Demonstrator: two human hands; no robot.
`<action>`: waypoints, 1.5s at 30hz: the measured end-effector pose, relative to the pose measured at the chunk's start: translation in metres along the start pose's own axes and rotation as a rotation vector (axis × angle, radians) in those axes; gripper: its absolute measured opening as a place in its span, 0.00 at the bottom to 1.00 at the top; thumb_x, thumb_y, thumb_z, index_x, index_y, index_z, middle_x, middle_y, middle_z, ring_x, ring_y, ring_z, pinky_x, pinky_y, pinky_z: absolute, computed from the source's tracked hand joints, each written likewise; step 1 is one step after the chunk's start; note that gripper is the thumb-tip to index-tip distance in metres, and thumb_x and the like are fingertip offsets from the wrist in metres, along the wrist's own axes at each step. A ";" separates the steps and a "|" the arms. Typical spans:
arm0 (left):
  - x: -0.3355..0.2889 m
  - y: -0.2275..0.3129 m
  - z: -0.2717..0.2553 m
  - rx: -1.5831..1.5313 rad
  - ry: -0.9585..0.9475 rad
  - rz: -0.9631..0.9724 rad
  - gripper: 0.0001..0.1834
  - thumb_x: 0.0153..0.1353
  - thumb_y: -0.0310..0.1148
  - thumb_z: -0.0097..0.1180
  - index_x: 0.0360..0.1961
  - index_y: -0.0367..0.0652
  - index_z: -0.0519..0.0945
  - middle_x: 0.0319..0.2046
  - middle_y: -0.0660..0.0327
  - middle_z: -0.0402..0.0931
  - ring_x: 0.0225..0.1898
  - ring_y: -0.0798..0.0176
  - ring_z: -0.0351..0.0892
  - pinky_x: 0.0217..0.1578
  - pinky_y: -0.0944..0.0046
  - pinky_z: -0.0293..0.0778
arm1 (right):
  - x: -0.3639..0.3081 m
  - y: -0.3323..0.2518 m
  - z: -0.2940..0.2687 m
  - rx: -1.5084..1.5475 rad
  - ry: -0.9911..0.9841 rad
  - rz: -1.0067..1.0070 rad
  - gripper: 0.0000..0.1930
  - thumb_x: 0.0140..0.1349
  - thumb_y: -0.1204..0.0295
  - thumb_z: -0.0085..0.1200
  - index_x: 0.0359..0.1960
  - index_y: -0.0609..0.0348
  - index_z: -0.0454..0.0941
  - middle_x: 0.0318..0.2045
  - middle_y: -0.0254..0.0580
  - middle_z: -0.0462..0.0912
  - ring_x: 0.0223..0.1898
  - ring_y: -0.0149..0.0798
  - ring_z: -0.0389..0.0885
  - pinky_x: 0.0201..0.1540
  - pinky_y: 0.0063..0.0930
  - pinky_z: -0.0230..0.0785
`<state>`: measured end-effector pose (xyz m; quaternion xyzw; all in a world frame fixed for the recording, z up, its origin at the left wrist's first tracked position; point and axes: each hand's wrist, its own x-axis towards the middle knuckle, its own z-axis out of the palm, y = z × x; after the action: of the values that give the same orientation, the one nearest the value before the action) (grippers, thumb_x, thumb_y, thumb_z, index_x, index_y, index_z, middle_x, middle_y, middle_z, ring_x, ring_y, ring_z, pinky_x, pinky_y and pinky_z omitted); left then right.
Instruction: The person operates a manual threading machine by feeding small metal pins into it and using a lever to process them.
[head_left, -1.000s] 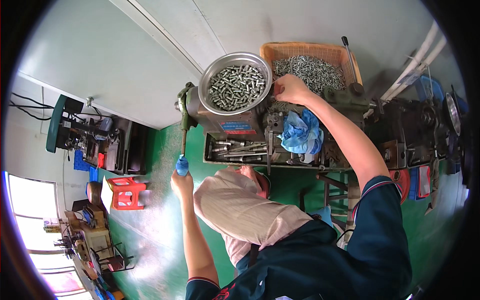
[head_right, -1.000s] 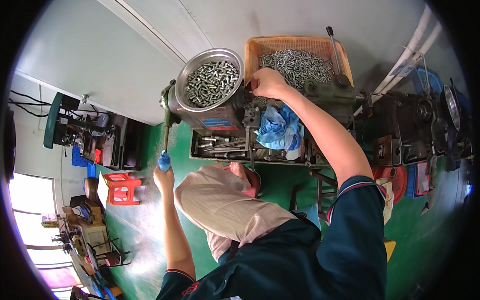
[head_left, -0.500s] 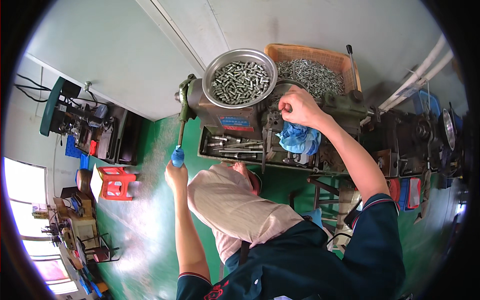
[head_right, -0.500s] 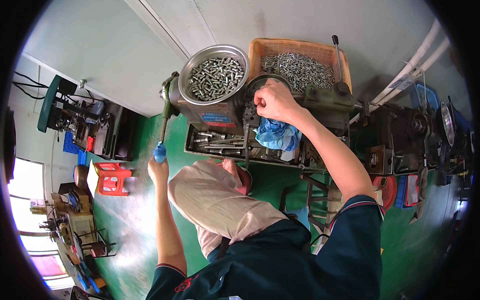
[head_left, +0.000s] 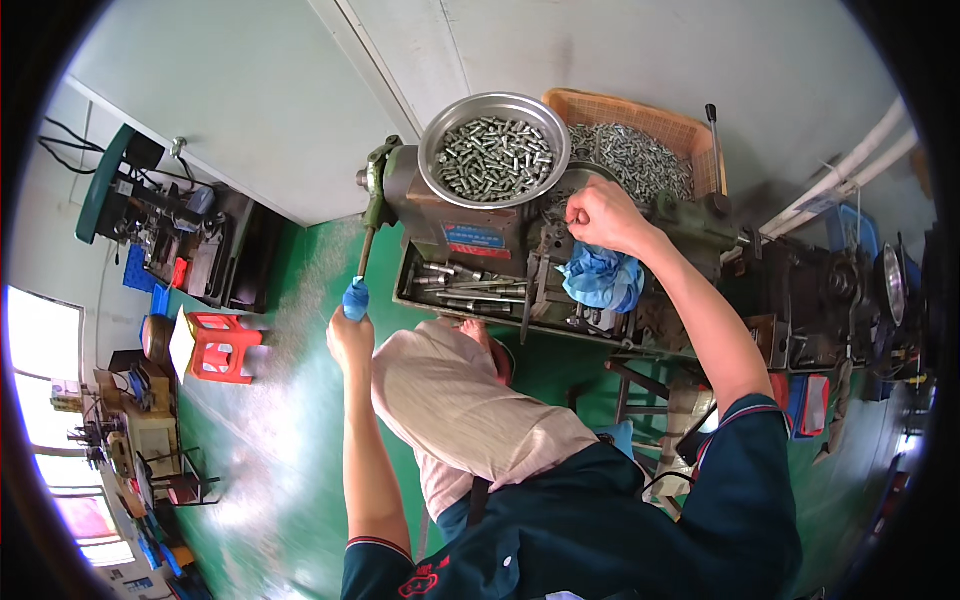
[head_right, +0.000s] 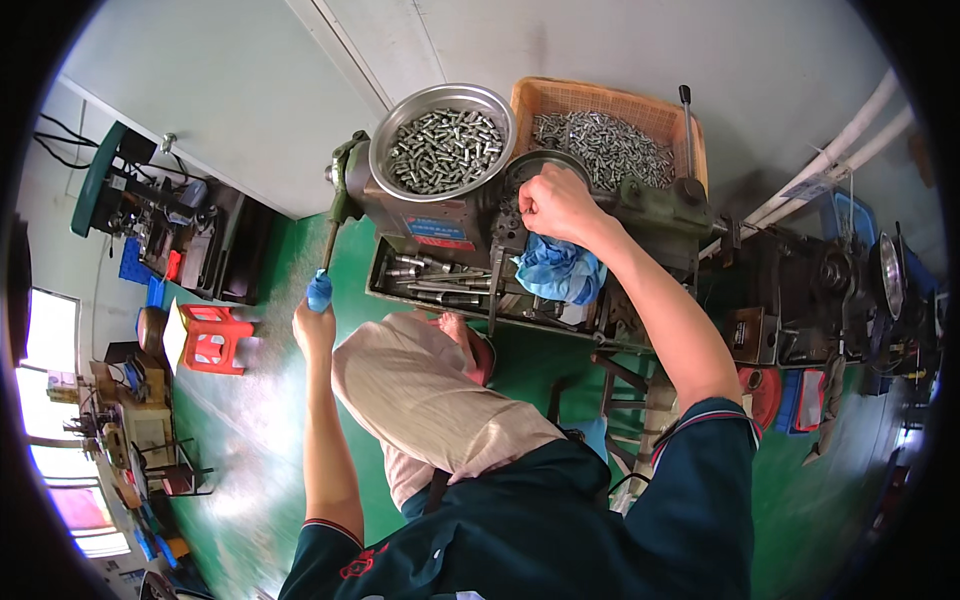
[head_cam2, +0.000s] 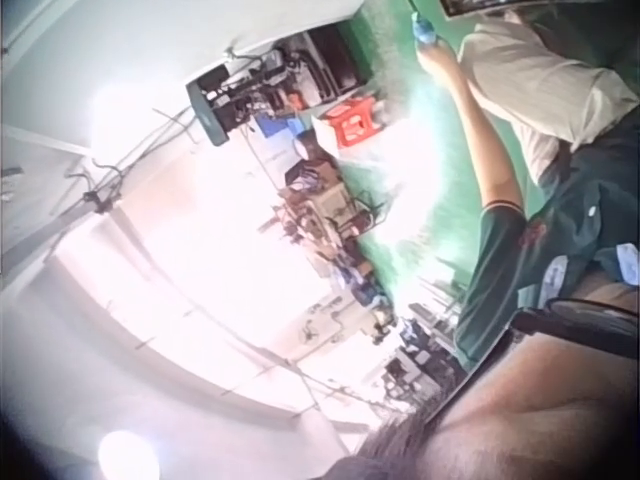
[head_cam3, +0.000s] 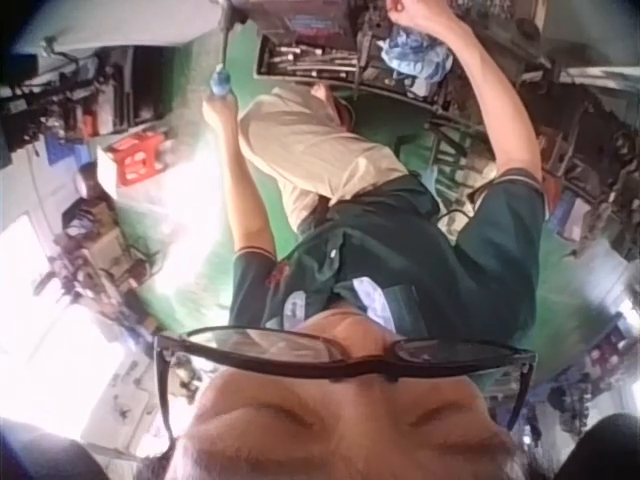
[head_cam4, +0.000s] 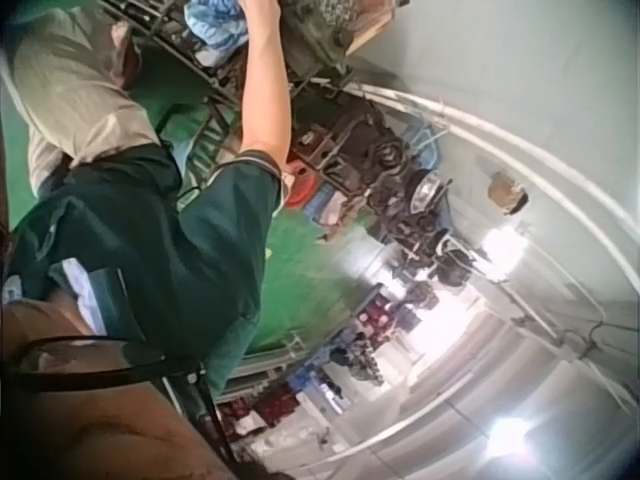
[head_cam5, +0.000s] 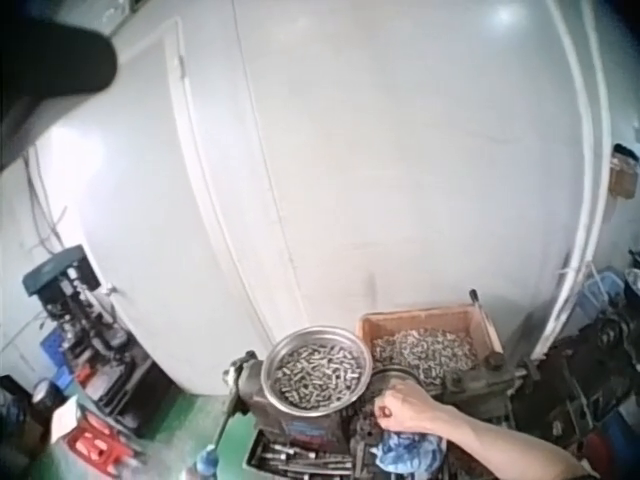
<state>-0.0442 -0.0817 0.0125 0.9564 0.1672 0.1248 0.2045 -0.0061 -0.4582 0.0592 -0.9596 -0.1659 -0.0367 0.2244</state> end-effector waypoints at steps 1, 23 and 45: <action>0.000 0.001 -0.001 0.003 -0.004 -0.004 0.10 0.45 0.33 0.50 0.25 0.37 0.73 0.24 0.45 0.72 0.31 0.42 0.71 0.33 0.51 0.66 | 0.000 -0.003 -0.003 0.014 0.004 0.010 0.03 0.35 0.73 0.54 0.15 0.58 0.75 0.15 0.36 0.75 0.29 0.39 0.72 0.32 0.32 0.66; -0.176 0.074 -0.067 -0.880 -0.112 0.454 0.10 0.39 0.24 0.58 0.28 0.40 0.76 0.26 0.60 0.70 0.29 0.58 0.70 0.32 0.63 0.65 | -0.095 -0.170 0.009 0.495 -0.156 -0.344 0.08 0.33 0.81 0.55 0.19 0.59 0.73 0.17 0.33 0.71 0.29 0.35 0.68 0.29 0.26 0.63; -0.231 0.055 -0.047 -1.226 -0.080 0.335 0.06 0.45 0.22 0.55 0.28 0.37 0.74 0.26 0.58 0.70 0.28 0.58 0.72 0.28 0.66 0.69 | -0.143 -0.202 0.007 0.133 -0.030 -0.401 0.15 0.34 0.82 0.56 0.28 0.58 0.71 0.23 0.34 0.73 0.33 0.38 0.69 0.37 0.31 0.61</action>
<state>-0.2552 -0.1979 0.0386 0.6828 -0.0943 0.1923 0.6985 -0.2084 -0.3281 0.1169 -0.8908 -0.3591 -0.0552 0.2730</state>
